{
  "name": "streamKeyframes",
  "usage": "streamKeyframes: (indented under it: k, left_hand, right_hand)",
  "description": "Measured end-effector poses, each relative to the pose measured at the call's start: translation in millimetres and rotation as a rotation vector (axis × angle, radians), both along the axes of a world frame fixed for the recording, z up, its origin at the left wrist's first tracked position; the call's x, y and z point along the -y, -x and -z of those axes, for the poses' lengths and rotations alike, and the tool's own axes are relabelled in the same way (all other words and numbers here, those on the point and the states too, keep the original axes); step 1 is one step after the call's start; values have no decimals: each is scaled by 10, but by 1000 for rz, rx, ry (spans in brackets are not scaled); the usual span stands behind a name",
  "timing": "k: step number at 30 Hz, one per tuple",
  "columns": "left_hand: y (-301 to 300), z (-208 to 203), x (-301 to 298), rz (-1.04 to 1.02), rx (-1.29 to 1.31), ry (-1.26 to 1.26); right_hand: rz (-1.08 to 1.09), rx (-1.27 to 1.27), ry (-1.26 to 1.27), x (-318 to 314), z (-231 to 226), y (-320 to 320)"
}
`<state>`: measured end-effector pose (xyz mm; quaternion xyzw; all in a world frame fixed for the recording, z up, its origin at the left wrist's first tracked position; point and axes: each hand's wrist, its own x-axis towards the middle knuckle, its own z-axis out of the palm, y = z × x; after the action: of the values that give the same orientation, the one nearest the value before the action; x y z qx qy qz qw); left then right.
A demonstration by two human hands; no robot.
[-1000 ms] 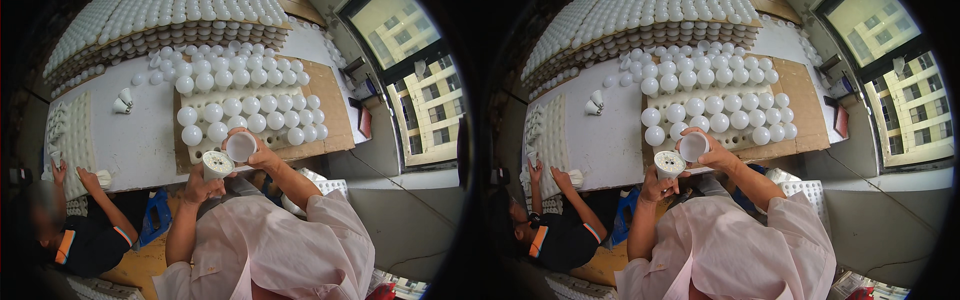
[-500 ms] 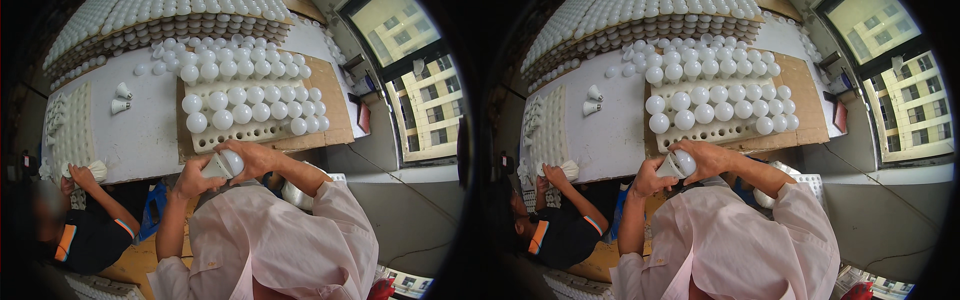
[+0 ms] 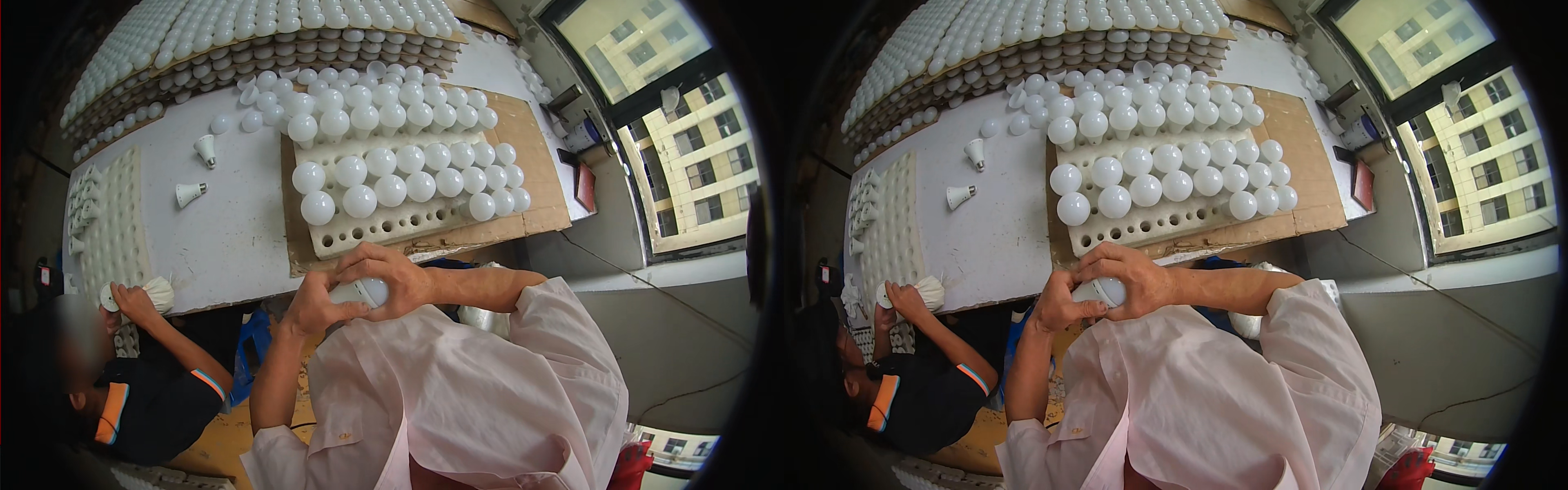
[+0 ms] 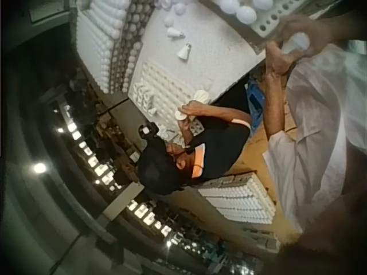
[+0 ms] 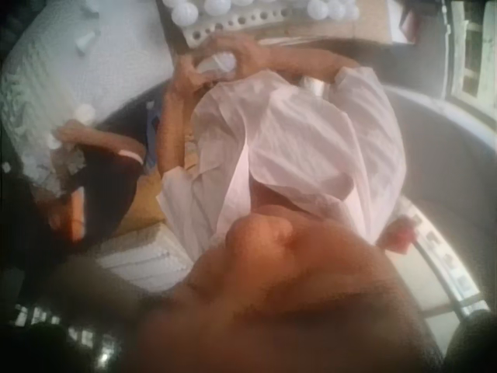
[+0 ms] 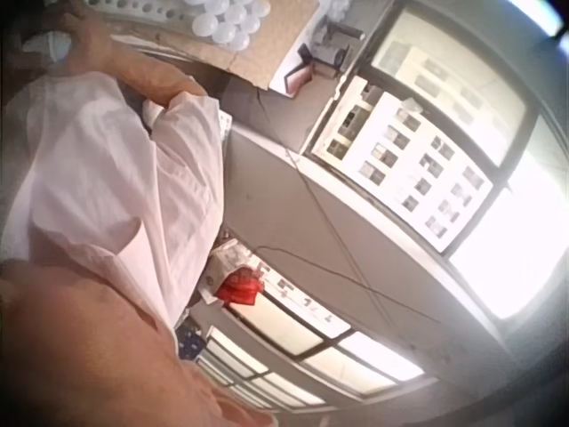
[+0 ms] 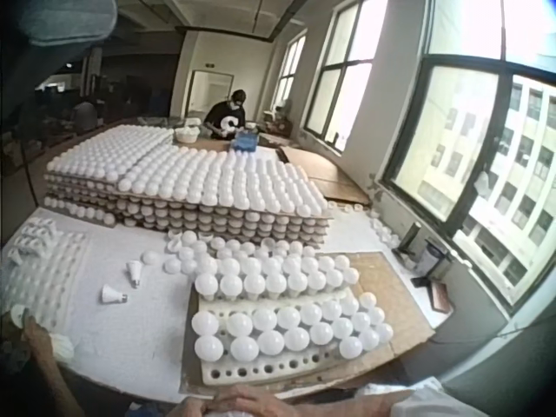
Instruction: The person assembles light bulbs by attaching round diffuser covers onto bulb bases by hand, placing covers into a foam holder, and organizing the assembled bulbs on the workbench.
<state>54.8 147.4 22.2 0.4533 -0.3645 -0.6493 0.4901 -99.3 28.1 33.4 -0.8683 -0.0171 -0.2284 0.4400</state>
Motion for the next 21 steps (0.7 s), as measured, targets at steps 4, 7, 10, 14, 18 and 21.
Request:
streamKeyframes:
  k: [4,7,10,14,18,21]
  left_hand:
    - [56,-29,34,38,11,-43]
    - [48,41,123,84,20,-77]
    - [84,92,278,102,-27,-95]
    - [91,330,452,143,-179,-195]
    - [182,774,631,255,-439,-243]
    - [217,743,699,47,-296,-207]
  right_hand:
    - [-4,5,-59,20,32,71]
    - [28,26,-81,59,59,77]
    - [92,-7,-98,132,97,142]
    - [219,-188,-173,271,139,232]
    - [399,-266,-224,464,206,586]
    - [651,-280,197,923,291,1115]
